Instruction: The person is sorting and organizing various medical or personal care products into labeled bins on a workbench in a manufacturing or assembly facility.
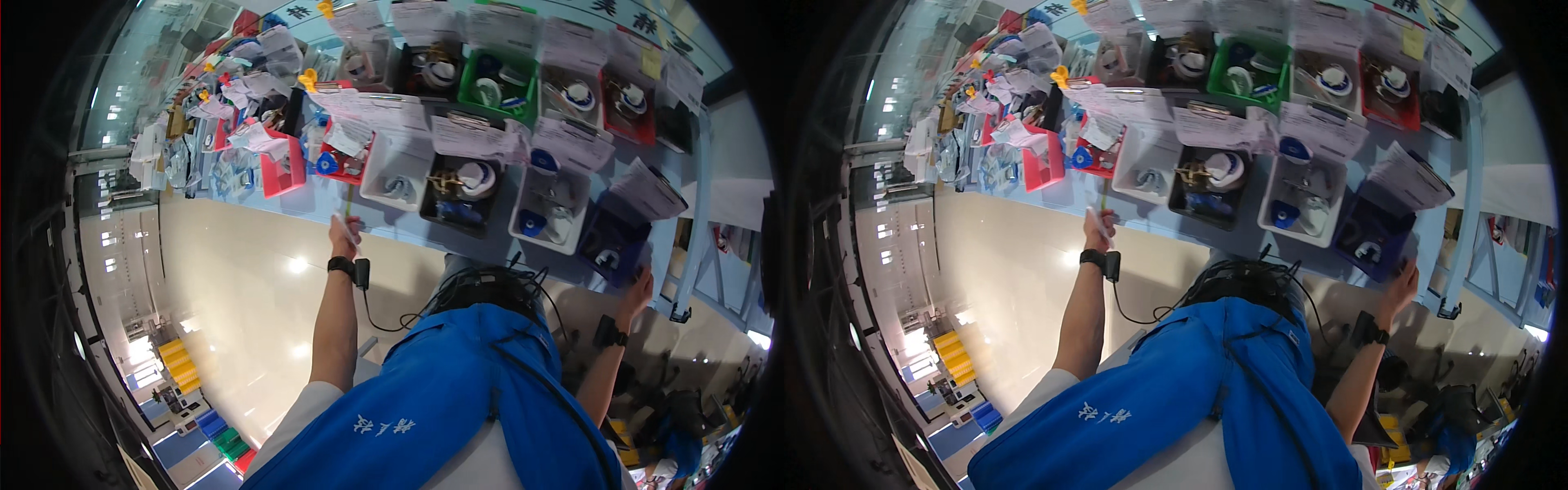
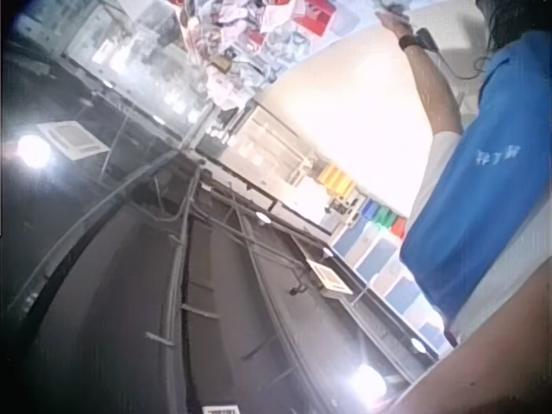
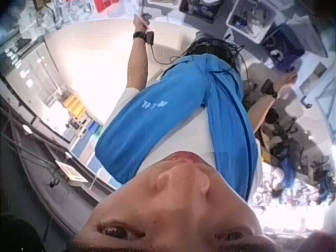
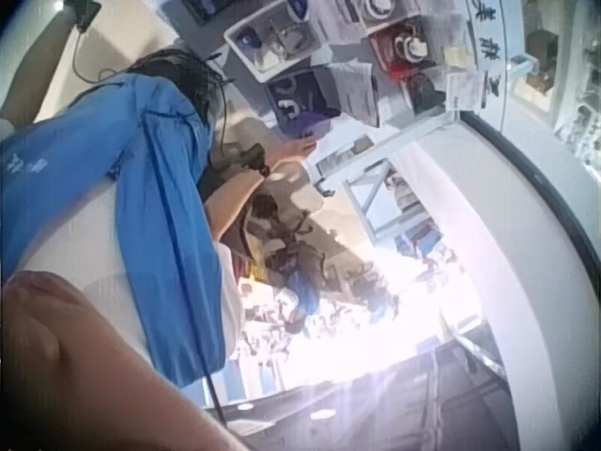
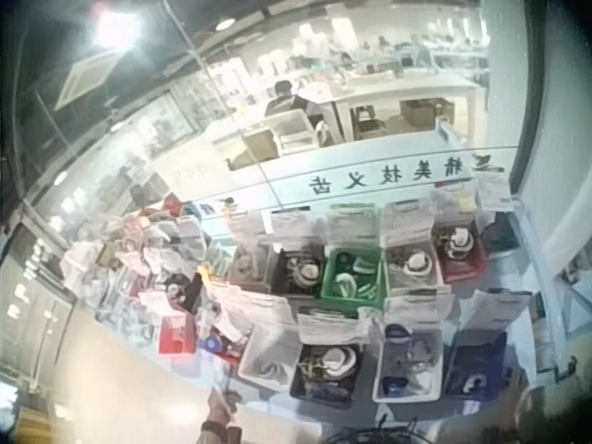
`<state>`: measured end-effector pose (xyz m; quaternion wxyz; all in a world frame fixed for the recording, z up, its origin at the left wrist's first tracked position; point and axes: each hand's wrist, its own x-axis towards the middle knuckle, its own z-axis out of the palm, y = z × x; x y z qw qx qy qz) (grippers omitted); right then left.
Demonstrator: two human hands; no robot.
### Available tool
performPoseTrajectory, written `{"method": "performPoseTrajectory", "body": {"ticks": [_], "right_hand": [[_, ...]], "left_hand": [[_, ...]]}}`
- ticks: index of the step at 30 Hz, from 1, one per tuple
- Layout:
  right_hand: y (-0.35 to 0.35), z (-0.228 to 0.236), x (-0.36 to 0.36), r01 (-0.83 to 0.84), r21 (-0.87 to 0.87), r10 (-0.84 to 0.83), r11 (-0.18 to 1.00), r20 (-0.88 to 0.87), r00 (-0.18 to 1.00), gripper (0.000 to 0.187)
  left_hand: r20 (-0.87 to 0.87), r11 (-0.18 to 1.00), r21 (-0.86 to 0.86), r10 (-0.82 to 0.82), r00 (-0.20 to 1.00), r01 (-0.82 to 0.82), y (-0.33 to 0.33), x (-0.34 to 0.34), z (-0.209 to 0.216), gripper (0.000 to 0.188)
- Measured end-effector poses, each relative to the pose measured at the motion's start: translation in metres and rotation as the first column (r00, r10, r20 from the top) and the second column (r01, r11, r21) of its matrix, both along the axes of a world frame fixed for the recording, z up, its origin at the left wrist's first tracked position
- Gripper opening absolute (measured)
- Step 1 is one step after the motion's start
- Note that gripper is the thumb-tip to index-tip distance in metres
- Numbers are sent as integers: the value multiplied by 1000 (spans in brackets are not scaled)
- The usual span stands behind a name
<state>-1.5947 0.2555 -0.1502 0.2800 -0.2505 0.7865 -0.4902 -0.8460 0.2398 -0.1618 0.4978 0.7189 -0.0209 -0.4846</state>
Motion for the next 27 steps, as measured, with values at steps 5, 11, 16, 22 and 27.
{"method": "performPoseTrajectory", "body": {"ticks": [5,11,16,22,27], "right_hand": [[50,-63,2,307,-8,-273,952,-481,833,43],[86,-199,-142,77,143,-19,987,-370,929,49],[62,-265,-46,33,255,-2,966,-123,992,49],[73,-232,-67,41,396,-55,917,22,998,47],[48,-215,-72,29,481,-103,876,129,986,47]], "left_hand": [[-7,976,161,-145,989,144,-28,24,15,64],[-284,895,-51,-439,852,444,-34,55,-23,65],[-23,887,193,-423,906,419,-40,54,31,58],[-47,878,112,-463,885,465,-48,28,15,34],[-104,871,146,-459,882,470,-55,27,12,30]]}}
